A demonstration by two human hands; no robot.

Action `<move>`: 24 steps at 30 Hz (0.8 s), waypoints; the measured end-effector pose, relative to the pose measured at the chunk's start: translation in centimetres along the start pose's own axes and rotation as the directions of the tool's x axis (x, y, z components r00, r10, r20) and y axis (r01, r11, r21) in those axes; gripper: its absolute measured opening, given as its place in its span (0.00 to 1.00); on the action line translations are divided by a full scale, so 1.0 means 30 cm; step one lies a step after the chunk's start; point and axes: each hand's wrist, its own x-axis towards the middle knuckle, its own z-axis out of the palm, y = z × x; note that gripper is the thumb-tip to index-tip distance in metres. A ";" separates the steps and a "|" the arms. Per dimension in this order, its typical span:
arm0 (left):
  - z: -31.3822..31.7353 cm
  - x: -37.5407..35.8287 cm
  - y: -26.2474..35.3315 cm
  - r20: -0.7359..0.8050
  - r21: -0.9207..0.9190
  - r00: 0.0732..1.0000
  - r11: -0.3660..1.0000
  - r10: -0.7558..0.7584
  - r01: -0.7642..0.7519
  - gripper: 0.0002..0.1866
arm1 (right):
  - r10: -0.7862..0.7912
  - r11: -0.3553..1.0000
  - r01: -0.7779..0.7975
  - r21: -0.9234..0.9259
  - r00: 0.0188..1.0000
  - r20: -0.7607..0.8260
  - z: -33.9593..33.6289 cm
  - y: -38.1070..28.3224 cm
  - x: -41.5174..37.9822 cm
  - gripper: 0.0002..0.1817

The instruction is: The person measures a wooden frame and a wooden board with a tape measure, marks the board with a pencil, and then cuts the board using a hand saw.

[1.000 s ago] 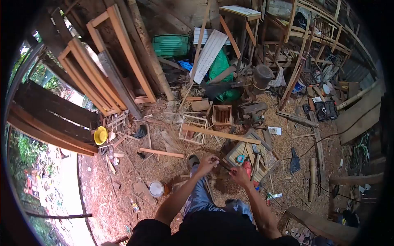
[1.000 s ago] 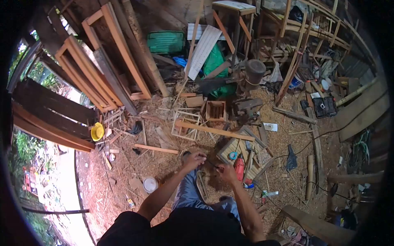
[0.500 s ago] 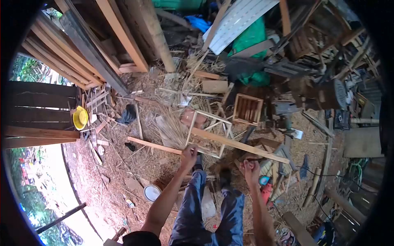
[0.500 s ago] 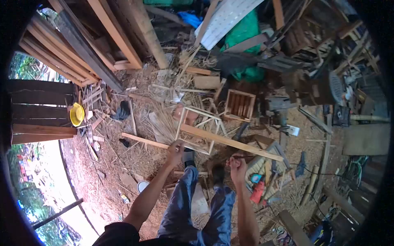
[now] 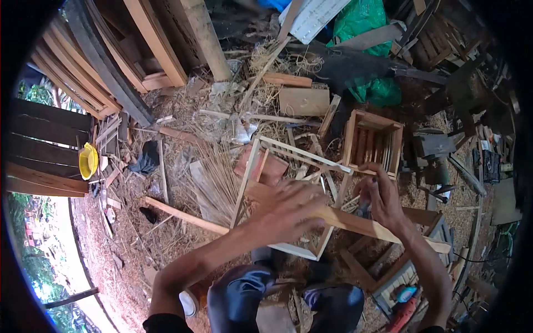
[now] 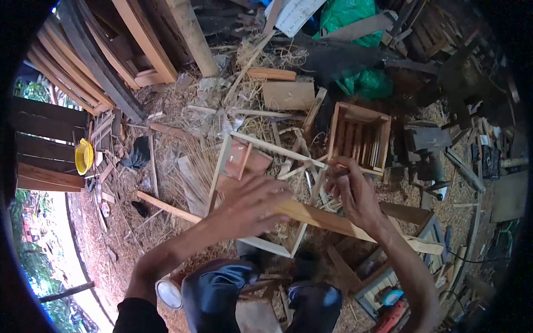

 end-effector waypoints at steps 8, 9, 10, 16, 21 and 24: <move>0.104 0.022 0.033 0.195 0.179 0.969 0.966 0.151 -0.186 0.30 | -0.494 0.817 0.460 -0.349 0.869 -0.011 -0.027 -0.107 0.058 0.14; 0.097 0.017 0.034 0.210 0.172 0.968 0.969 0.140 -0.178 0.34 | -0.496 0.812 0.448 -0.374 0.868 -0.036 -0.054 -0.118 0.057 0.14; 0.103 0.005 0.031 0.217 0.158 0.963 0.968 0.158 -0.195 0.34 | -0.361 0.898 0.306 -0.315 0.923 -0.134 -0.058 -0.123 0.036 0.13; 0.127 -0.039 0.008 0.216 0.257 0.972 0.955 0.093 -0.149 0.36 | -0.038 0.935 0.149 0.321 0.944 -0.329 0.070 -0.145 -0.216 0.12; 0.170 -0.042 0.001 0.109 0.203 0.963 0.943 0.246 -0.264 0.34 | -0.088 0.981 0.128 0.144 0.963 -0.255 0.141 -0.036 -0.350 0.10; 0.210 -0.046 -0.002 0.033 0.166 0.973 0.959 0.228 -0.230 0.32 | -0.076 0.996 0.087 0.027 0.958 -0.275 0.159 0.017 -0.347 0.11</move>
